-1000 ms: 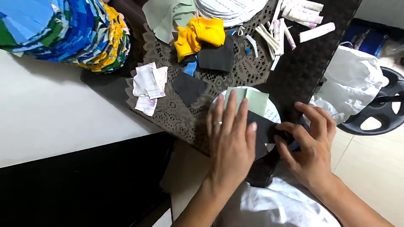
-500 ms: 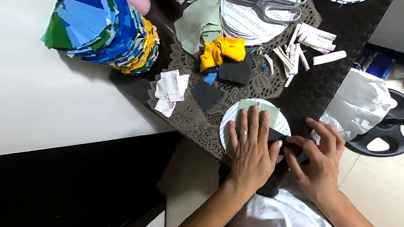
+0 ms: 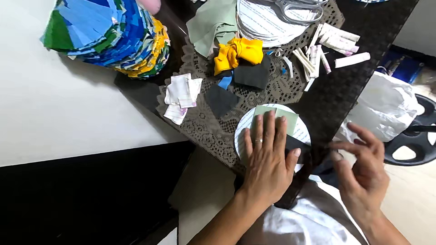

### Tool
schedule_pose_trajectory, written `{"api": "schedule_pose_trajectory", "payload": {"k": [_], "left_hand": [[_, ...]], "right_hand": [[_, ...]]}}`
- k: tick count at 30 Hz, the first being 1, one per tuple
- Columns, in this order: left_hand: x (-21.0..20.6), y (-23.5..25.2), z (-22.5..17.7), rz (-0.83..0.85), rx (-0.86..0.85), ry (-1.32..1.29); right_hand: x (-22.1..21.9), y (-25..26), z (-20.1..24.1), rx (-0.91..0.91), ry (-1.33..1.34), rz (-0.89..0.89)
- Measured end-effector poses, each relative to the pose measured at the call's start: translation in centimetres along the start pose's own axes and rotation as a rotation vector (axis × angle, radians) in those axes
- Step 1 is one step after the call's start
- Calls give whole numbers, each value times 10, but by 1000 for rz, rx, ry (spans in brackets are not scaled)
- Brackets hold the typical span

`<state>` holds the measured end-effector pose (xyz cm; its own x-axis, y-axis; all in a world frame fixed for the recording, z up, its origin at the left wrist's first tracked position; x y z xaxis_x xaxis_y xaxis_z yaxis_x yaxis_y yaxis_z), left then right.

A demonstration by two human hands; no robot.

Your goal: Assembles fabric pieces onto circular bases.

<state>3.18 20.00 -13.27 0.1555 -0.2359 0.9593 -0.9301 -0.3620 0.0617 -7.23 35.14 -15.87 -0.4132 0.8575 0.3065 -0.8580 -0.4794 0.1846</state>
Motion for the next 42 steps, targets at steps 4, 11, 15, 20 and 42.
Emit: {"api": "schedule_pose_trajectory", "payload": {"k": [4,11,15,20,42], "left_hand": [[32,10,12,-23,35,-131],[43,27,31,38,136,-155],[26,25,16,39,96,-57],[-2,21,5,-6,33,96],[2,28,30,197,-501,16]], "right_hand": [[26,8,-18,-114,60,-81],[31,5,-33,-163,34,-90],[25,3,-35,-152,5,-68],[21,3,-33,-138,-18,-62],[22,-5,-29,-25,-129,-34]]}}
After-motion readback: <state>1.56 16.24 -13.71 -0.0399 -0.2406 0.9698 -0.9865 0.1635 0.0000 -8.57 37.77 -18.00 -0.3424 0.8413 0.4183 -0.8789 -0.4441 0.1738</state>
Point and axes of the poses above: each hand's wrist, its own y-axis towards the middle knuckle, its own x-axis out of the back of the hand, z = x × y, the point moved 5 cm from there along y, towards the middle knuckle, and after that the axes turned 7 degrees about -x, right-handed, at the moved point
